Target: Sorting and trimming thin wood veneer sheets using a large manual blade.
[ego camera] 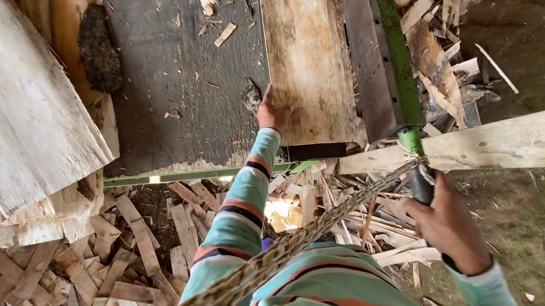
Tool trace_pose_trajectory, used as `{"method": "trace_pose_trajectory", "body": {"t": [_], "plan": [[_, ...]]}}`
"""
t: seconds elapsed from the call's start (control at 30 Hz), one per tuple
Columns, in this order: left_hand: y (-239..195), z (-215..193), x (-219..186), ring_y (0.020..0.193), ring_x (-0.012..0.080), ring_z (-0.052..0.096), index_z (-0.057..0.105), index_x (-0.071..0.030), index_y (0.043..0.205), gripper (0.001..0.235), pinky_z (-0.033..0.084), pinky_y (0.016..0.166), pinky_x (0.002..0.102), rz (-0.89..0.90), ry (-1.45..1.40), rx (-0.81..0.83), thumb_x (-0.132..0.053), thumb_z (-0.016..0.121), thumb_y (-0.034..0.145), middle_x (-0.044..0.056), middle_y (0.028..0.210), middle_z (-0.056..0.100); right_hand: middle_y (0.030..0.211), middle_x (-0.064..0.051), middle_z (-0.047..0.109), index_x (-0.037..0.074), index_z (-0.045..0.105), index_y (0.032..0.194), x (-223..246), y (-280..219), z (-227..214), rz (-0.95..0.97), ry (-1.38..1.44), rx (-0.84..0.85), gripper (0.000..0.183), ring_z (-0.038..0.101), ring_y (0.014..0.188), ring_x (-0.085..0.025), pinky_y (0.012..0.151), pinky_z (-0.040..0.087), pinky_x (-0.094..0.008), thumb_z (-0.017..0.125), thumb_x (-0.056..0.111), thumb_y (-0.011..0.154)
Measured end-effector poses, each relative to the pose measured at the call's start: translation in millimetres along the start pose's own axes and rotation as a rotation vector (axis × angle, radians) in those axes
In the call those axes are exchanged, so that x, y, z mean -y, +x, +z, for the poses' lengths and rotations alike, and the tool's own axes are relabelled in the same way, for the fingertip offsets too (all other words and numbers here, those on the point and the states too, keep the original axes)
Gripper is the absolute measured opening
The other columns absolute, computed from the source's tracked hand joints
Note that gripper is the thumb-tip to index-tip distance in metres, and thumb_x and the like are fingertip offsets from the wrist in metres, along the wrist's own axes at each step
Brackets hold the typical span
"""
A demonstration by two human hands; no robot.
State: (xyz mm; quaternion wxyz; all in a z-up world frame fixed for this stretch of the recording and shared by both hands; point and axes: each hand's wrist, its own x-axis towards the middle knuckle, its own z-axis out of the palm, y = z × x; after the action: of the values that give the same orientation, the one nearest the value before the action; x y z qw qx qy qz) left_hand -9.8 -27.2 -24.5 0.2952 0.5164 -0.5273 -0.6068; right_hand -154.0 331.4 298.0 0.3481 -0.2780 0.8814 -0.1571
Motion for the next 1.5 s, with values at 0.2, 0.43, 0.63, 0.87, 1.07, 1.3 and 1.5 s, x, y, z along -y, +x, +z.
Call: {"method": "trace_pose_trajectory", "body": {"t": [0.2,0.43,0.63,0.87,1.07,1.3,1.5], "plan": [[-22.7,-5.2,-34.4,0.135,0.0214,0.057,0.033,-0.012,0.159,0.094,0.048,0.113,0.032,0.005,0.077,-0.05,-0.003,0.085,0.081,0.01,0.156,0.05,0.079,-0.017,0.067,-0.005,0.044,0.132,-23.4,11.8,29.9,-0.252,0.019,-0.075,0.058,0.068,0.049,-0.021,0.038,0.057,-0.035,0.072,0.019,0.088],[10.4,6.0,41.9,0.134,0.0222,0.058,0.033,-0.01,0.161,0.09,0.056,0.11,0.037,-0.015,-0.393,0.003,0.006,0.076,0.084,0.01,0.162,0.043,0.08,-0.018,0.066,0.0,0.045,0.133,-24.4,30.2,54.1,-0.011,0.161,-0.027,0.055,0.063,0.05,-0.024,0.039,0.055,-0.039,0.073,0.017,0.089],[-6.2,1.7,37.0,0.132,0.0269,0.058,0.037,-0.011,0.158,0.083,0.055,0.109,0.038,-0.001,-0.524,0.037,0.007,0.072,0.085,0.007,0.161,0.042,0.084,-0.018,0.071,-0.001,0.044,0.132,-158.8,123.0,216.1,-0.311,0.243,-0.019,0.059,0.07,0.065,-0.03,0.051,0.059,-0.044,0.074,0.018,0.085],[-28.9,-29.9,-7.0,0.094,0.0367,0.064,0.054,-0.004,0.139,0.062,0.057,0.076,0.056,-0.405,-1.273,0.239,-0.031,0.077,0.087,0.015,0.112,0.068,0.084,-0.02,0.074,-0.003,0.055,0.127,-131.6,97.9,150.3,-0.273,0.139,-0.124,0.061,0.07,0.068,-0.034,0.058,0.055,-0.048,0.08,0.024,0.078],[-97.6,-72.3,-8.7,0.117,0.0235,0.066,0.048,-0.001,0.149,0.067,0.058,0.103,0.037,0.138,-0.657,0.202,0.007,0.07,0.086,0.009,0.135,0.066,0.082,-0.014,0.072,-0.002,0.058,0.114,-78.6,76.9,103.3,-0.138,0.09,-0.018,0.048,0.07,0.058,-0.026,0.05,0.06,-0.041,0.075,0.026,0.08],[-161.2,-148.4,-14.4,0.129,0.0246,0.062,0.043,0.001,0.154,0.075,0.051,0.109,0.037,0.295,-0.121,0.14,0.011,0.069,0.084,0.01,0.146,0.062,0.077,-0.014,0.067,-0.003,0.058,0.111,-58.1,59.2,79.2,-0.063,0.074,0.012,0.043,0.065,0.054,-0.024,0.05,0.058,-0.044,0.076,0.025,0.084],[-215.5,-282.0,-0.1,0.141,0.0287,0.047,0.041,-0.006,0.157,0.056,0.039,0.119,0.046,-0.258,-2.191,0.08,-0.018,0.055,0.104,0.017,0.158,0.049,0.075,-0.013,0.067,-0.001,0.057,0.115,-24.4,29.9,42.8,0.026,0.142,0.057,0.042,0.068,0.051,-0.023,0.046,0.06,-0.041,0.073,0.024,0.086]]}}
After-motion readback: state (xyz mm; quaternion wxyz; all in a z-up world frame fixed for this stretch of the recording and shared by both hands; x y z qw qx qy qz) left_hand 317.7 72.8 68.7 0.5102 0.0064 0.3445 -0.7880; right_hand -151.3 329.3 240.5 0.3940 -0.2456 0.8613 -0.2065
